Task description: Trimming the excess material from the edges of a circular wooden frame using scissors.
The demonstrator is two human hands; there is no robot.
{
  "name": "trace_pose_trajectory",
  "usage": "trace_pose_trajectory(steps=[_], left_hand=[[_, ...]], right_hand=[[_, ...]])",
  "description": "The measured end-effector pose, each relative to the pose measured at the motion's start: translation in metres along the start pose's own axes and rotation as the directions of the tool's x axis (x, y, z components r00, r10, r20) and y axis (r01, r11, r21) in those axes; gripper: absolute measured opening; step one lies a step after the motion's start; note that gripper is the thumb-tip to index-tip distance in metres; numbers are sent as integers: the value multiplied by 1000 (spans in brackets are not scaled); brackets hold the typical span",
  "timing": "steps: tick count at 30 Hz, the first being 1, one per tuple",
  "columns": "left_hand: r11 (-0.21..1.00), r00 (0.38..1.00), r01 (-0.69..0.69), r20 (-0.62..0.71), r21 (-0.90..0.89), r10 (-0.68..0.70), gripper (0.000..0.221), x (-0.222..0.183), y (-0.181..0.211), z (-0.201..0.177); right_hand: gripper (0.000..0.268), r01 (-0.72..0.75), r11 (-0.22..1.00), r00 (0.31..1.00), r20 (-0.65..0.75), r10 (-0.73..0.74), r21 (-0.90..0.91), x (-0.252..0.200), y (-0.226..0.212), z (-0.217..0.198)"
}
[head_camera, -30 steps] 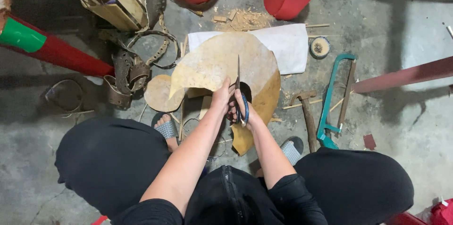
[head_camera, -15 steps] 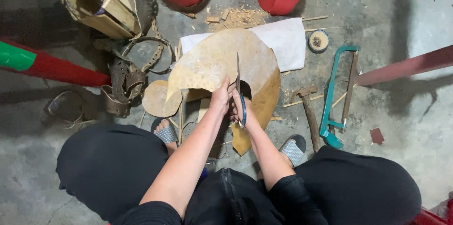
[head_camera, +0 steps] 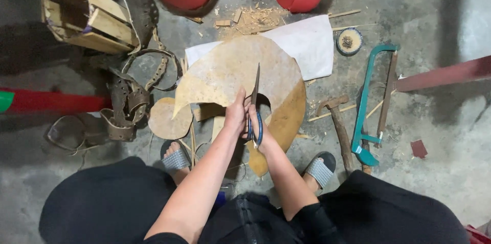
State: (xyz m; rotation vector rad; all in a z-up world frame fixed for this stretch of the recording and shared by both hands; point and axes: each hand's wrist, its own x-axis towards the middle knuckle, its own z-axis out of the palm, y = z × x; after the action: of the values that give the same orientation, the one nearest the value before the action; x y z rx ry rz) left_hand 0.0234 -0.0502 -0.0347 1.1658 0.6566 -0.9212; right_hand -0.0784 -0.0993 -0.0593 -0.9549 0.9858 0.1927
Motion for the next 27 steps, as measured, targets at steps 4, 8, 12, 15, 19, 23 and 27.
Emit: trace_pose_trajectory(steps=[4, 8, 12, 15, 19, 23, 27], left_hand=[[998, 998, 35, -62, 58, -31, 70, -20, 21, 18], [929, 966, 176, -238, 326, -99, 72, -53, 51, 44], [872, 967, 253, -145, 419, -211, 82, -36, 57, 36], [835, 952, 246, -282, 492, -115, 92, -62, 60, 62], [849, 949, 225, -305, 477, -80, 88, -73, 69, 76], [904, 955, 148, -297, 402, -24, 79, -53, 42, 62], [928, 962, 79, -273, 363, 25, 72, -61, 17, 52]], right_hand=[[86, -57, 998, 998, 17, 57, 15, -3, -18, 2], [74, -65, 998, 998, -10, 65, -3, -6, -41, 9], [78, -32, 996, 997, 60, 38, -88, -22, -78, 8], [79, -119, 992, 985, 119, 123, -46, -29, -87, -3], [92, -141, 989, 976, 163, 147, -49, 8, -48, -24], [86, -108, 994, 992, 64, 109, -25, 19, -28, -27], [79, -54, 998, 991, -123, 55, 16, -31, -58, 2]])
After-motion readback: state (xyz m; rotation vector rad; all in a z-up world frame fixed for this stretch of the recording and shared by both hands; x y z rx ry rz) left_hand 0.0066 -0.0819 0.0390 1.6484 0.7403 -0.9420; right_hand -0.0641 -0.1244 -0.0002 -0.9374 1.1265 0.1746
